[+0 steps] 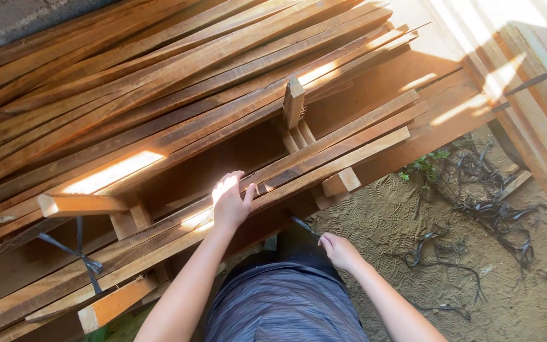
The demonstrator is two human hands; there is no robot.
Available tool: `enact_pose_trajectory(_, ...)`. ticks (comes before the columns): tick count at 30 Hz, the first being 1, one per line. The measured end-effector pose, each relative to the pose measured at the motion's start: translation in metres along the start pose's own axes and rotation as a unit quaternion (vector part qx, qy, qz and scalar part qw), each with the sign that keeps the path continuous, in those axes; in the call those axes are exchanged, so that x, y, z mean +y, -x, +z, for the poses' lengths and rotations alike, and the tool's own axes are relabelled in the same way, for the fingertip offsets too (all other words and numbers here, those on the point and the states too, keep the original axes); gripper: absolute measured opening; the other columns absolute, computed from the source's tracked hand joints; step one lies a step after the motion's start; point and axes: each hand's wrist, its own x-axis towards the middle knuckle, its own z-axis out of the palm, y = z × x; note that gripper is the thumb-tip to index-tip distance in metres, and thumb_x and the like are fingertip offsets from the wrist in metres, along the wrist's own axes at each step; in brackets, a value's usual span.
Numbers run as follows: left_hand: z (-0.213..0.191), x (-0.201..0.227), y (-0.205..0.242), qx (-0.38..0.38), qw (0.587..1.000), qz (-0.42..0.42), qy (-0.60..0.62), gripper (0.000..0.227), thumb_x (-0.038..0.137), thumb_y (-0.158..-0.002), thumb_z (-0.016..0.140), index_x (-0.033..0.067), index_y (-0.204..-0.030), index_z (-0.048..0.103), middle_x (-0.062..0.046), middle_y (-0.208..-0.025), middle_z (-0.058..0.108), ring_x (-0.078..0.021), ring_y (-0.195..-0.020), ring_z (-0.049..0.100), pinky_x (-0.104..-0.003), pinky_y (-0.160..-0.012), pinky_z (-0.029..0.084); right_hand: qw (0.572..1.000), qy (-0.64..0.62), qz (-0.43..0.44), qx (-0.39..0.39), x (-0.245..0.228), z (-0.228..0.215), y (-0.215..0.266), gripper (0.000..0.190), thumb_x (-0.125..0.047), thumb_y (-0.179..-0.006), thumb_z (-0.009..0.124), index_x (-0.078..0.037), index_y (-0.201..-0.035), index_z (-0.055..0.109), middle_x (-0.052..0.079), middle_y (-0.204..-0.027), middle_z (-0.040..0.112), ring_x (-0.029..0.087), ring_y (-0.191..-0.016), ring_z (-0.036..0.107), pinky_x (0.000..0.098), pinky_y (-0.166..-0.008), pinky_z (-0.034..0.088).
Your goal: Bundling thin wooden planks together and tying them securely with plastic strips.
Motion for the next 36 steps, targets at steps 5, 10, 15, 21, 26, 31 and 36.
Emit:
enact_pose_trajectory(5,0.017,-0.018,-0.010,-0.147,0.985,-0.081,-0.043,0.052,0.057,-0.104,0.045,0.0224,-0.141,0.056,-0.005,-0.137,0.064,-0.0271,-0.134,0.055,-0.046,-0.115,0.040,0.998,-0.045,0.022,0.033,0.009,0.027,-0.038,0.032,-0.031,-0.105,0.044,-0.010,-0.104,0.068,0.027,-0.094,0.073,0.049,-0.101,0.068,0.0589,-0.086,0.054)
enact_pose_trajectory(10,0.024,-0.031,-0.037,-0.193,0.970,-0.136,-0.064,0.045,0.066,-0.101,0.042,0.0334,-0.125,0.061,0.005,-0.123,0.067,-0.0215,-0.122,0.062,-0.041,-0.106,0.047,0.992,-0.116,0.022,0.043,-0.009,0.052,-0.099,0.034,-0.029,-0.105,0.043,-0.009,-0.107,0.071,0.021,-0.086,0.075,0.041,-0.098,0.072,0.0525,-0.086,0.056)
enact_pose_trajectory(15,0.048,-0.052,-0.064,-0.277,0.940,-0.184,-0.071,0.056,0.073,-0.098,0.037,0.0330,-0.125,0.065,0.005,-0.128,0.068,-0.0227,-0.126,0.061,-0.045,-0.106,0.044,0.975,-0.183,0.129,0.000,0.030,0.114,-0.184,0.035,-0.025,-0.096,0.050,0.002,-0.087,0.071,0.014,-0.056,0.070,0.028,-0.053,0.073,0.0420,-0.053,0.059)
enact_pose_trajectory(21,0.089,-0.062,-0.104,-0.406,0.878,-0.251,0.032,0.076,0.067,-0.095,0.036,0.0085,-0.125,0.074,-0.017,-0.139,0.067,-0.0340,-0.138,0.056,-0.049,-0.114,0.041,0.947,0.303,-0.040,-0.104,0.092,0.173,-0.239,0.040,-0.020,-0.099,0.045,0.000,-0.101,0.080,0.022,-0.095,0.078,0.036,-0.100,0.076,0.0447,-0.084,0.061)
enact_pose_trajectory(26,0.064,-0.019,-0.136,-0.489,0.820,-0.295,0.045,0.085,0.068,-0.086,0.052,0.0024,-0.138,0.065,-0.019,-0.147,0.060,-0.0312,-0.141,0.052,-0.044,-0.118,0.039,0.902,0.355,-0.229,0.092,0.096,0.194,-0.234,0.037,-0.018,-0.097,0.049,-0.001,-0.101,0.081,0.018,-0.088,0.079,0.038,-0.096,0.073,0.0469,-0.091,0.058)
enact_pose_trajectory(31,0.148,-0.061,-0.146,-0.488,0.802,-0.330,0.094,0.074,0.059,-0.083,0.066,-0.0005,-0.128,0.071,-0.021,-0.132,0.069,-0.0328,-0.127,0.064,-0.045,-0.106,0.051,0.933,0.291,-0.210,0.037,0.122,0.206,-0.243,0.041,-0.019,-0.101,0.041,-0.003,-0.115,0.076,0.020,-0.112,0.076,0.038,-0.116,0.066,0.0534,-0.108,0.045)
enact_pose_trajectory(36,0.197,-0.079,-0.140,-0.353,0.879,-0.283,0.148,0.037,0.047,-0.096,0.061,0.0154,-0.099,0.080,-0.010,-0.097,0.079,-0.0298,-0.106,0.072,-0.045,-0.087,0.057,0.950,0.251,-0.078,-0.167,0.048,0.136,-0.213,0.044,-0.035,-0.106,0.042,-0.008,-0.129,0.068,0.015,-0.131,0.069,0.033,-0.130,0.059,0.0497,-0.117,0.039)
